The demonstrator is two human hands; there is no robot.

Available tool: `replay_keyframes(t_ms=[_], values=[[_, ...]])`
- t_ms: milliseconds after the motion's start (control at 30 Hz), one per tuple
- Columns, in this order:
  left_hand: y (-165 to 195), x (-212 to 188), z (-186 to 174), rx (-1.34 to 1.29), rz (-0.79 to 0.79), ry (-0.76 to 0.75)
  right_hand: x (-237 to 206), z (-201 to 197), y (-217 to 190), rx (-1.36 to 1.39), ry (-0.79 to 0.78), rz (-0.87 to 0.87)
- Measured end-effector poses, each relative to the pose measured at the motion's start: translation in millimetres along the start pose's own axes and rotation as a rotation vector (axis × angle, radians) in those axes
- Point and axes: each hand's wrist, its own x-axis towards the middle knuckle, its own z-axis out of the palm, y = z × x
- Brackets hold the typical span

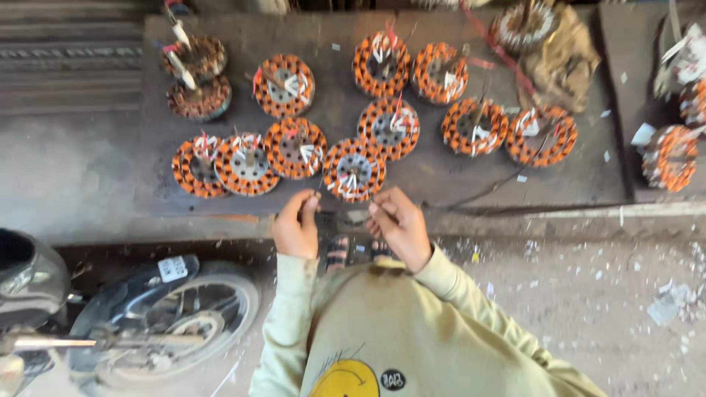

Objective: The person winds copper wire around multiple motor stators laid out on a workbench. They repeatedly wrap the wire around the stator slots, then move to the next stator and repeat the process.

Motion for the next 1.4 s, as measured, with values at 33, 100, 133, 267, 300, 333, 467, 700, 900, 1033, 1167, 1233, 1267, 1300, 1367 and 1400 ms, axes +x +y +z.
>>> replay_keyframes(t_ms=[33,100,133,267,300,333,467,700,900,1033,1167,1233,1267,1300,1367,1400], values=[[1.4,0.4,-0.7,-0.009,0.005,-0.002,-1.6,0.0,-1.7,0.001,-0.009,-0.019],[4.9,-1.4,-0.3,-0.022,-0.008,-0.013,-4.1,1.0,-5.2,-0.013,0.03,-0.002],[6.5,-1.9,0.9,-0.023,-0.023,-0.019,-3.8,1.0,-6.9,-0.023,0.047,-0.001],[10.3,-4.2,2.2,-0.031,-0.01,-0.022,-2.2,2.4,-11.5,-0.06,0.075,0.054],[10.7,-5.1,1.4,-0.038,-0.015,-0.019,-2.7,2.9,-12.2,-0.053,0.054,0.049],[11.1,-5.5,0.4,-0.048,-0.02,-0.016,-3.1,2.9,-12.9,-0.047,0.034,0.043],[11.7,-8.2,-3.6,0.026,-0.065,-0.012,-6.4,2.5,-15.2,-0.014,-0.016,0.016],[0.8,-13.6,-1.1,-0.064,-0.05,-0.009,-12.0,0.1,-16.6,0.05,-0.005,0.027],[19.0,-42.8,-14.2,-0.634,-0.323,-0.157,-19.7,-6.7,-33.9,0.134,0.123,-0.04],[54.3,-47.0,-15.8,-0.78,-0.256,-0.326,-33.3,-8.1,-57.8,0.145,0.171,-0.13],[84.5,-28.3,3.2,-0.824,-0.185,-0.492,-47.5,-6.7,-83.0,0.098,0.225,-0.249],[96.2,-21.7,15.2,-0.79,-0.132,-0.523,-51.4,-5.4,-93.0,0.043,0.282,-0.303],[100.9,-18.6,19.8,-0.772,-0.101,-0.541,-52.1,-4.8,-97.1,0.036,0.312,-0.323],[104.8,-16.6,22.5,-0.696,-0.093,-0.548,-52.6,-4.3,-100.6,0.029,0.344,-0.342],[111.9,-14.0,27.1,-0.546,-0.075,-0.569,-54.5,-3.8,-106.3,0.016,0.409,-0.358],[114.9,-12.8,28.8,-0.587,-0.049,-0.595,-55.6,-3.3,-108.3,0.012,0.441,-0.355]])
